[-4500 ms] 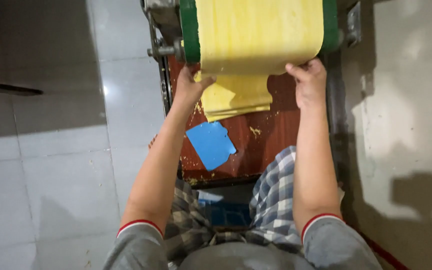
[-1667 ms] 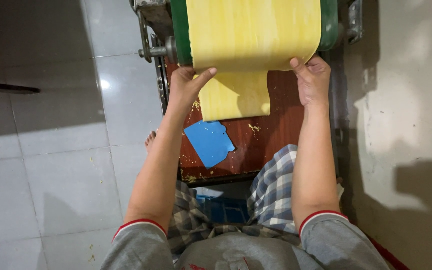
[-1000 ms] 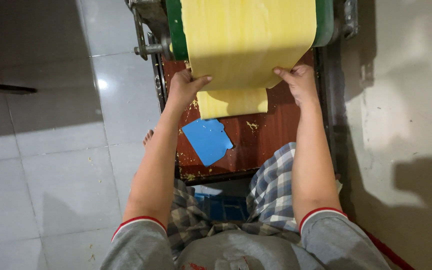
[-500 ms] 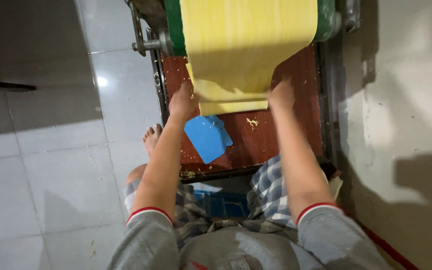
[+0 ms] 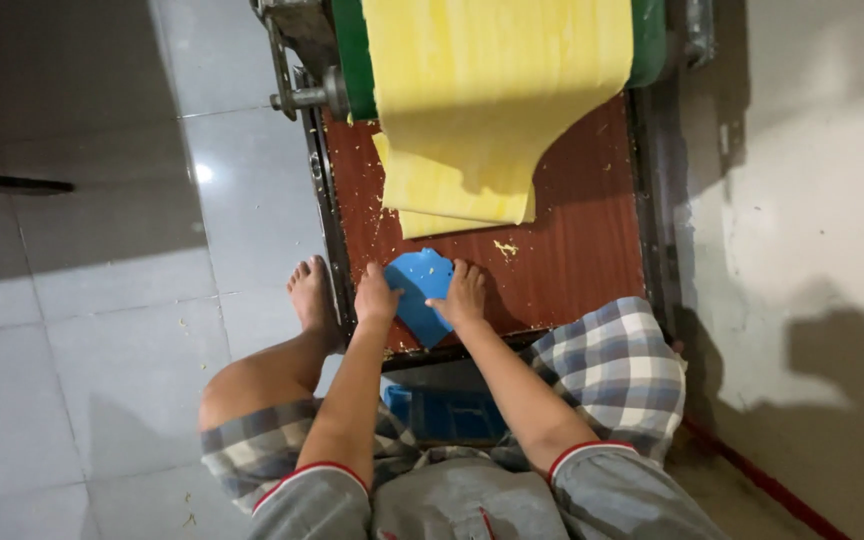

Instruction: The person operates a dough sheeter, feeding yellow dough through the rollers and folding the output into neat stacks. They periodically use a blue plastic scraper to clean the wooden table surface and then transfer the stacked dough sheets to a nearby white table.

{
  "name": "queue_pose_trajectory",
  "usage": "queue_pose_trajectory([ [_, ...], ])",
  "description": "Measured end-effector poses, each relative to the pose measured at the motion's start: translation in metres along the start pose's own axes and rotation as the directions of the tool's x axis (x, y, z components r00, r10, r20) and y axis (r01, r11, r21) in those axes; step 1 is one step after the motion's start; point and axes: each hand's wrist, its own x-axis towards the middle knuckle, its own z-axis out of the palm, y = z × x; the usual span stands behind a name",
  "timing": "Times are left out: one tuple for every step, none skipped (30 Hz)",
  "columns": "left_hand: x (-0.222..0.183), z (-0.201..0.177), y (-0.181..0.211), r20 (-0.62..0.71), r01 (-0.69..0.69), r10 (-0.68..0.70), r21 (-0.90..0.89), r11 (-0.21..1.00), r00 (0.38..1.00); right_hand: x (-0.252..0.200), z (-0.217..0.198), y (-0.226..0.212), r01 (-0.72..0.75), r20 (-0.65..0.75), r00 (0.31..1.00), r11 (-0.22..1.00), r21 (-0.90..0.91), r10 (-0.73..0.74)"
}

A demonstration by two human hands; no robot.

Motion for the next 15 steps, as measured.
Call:
queue_pose_trajectory([
  [-0.012,-0.001,-0.001,0.002,-0.007,0.007,0.002,1.000,1.000,0.000,0.008,0.009,-0.005,-0.005,1.000,1.000,0.001,0.005],
  [-0.022,-0.002,0.000,-0.002,-0.023,0.023,-0.025,0.999,1.000,0.001,0.015,0.019,-0.057,0.087,0.995,0.995,0.086,0.050],
  [-0.032,-0.003,0.000,-0.007,-0.040,0.040,-0.052,0.998,0.999,0.003,0.022,0.029,-0.116,0.182,0.980,0.979,0.165,0.085],
  [-0.025,0.005,-0.003,-0.009,-0.043,0.043,-0.051,0.998,0.999,-0.005,0.011,0.031,-0.115,0.179,0.980,0.979,0.167,0.085],
  [-0.018,0.013,-0.007,-0.173,-0.098,0.091,-0.036,0.994,0.981,-0.013,0.000,0.033,-0.192,0.221,0.968,0.923,0.332,0.121],
  [-0.010,0.024,-0.010,-0.325,-0.154,0.141,-0.014,0.988,0.935,-0.022,-0.010,0.038,-0.272,0.268,0.951,0.833,0.482,0.155],
  [-0.008,0.014,0.002,-0.321,-0.161,0.148,-0.014,0.987,0.935,-0.027,-0.031,0.048,-0.275,0.264,0.951,0.831,0.484,0.162],
  [-0.007,0.003,0.014,-0.481,-0.394,0.390,0.097,0.914,0.785,-0.033,-0.052,0.058,-0.299,0.212,0.952,0.827,0.476,0.222],
  [-0.005,-0.008,0.026,-0.592,-0.575,0.589,0.243,0.781,0.551,-0.039,-0.073,0.068,-0.323,0.159,0.947,0.822,0.470,0.281],
  [-0.001,-0.011,0.047,-0.593,-0.581,0.591,0.240,0.778,0.546,-0.045,-0.104,0.075,-0.322,0.152,0.947,0.822,0.470,0.284],
  [0.004,-0.015,0.068,-0.480,-0.600,0.695,0.363,0.713,0.535,-0.051,-0.134,0.082,-0.331,0.044,0.939,0.858,0.393,0.342],
  [0.007,-0.018,0.085,-0.347,-0.615,0.777,0.476,0.629,0.526,-0.058,-0.161,0.088,-0.350,-0.062,0.920,0.883,0.313,0.387],
  [0.008,-0.024,0.101,-0.344,-0.618,0.778,0.474,0.627,0.526,-0.033,-0.156,0.130,-0.353,-0.063,0.918,0.882,0.313,0.390],
  [0.006,-0.027,0.115,-0.187,-0.587,0.784,0.566,0.579,0.593,-0.011,-0.151,0.174,-0.302,-0.258,0.909,0.944,0.130,0.326],
  [0.006,-0.030,0.131,-0.029,-0.563,0.757,0.649,0.511,0.653,0.011,-0.146,0.219,-0.271,-0.427,0.878,0.960,-0.070,0.216],
])
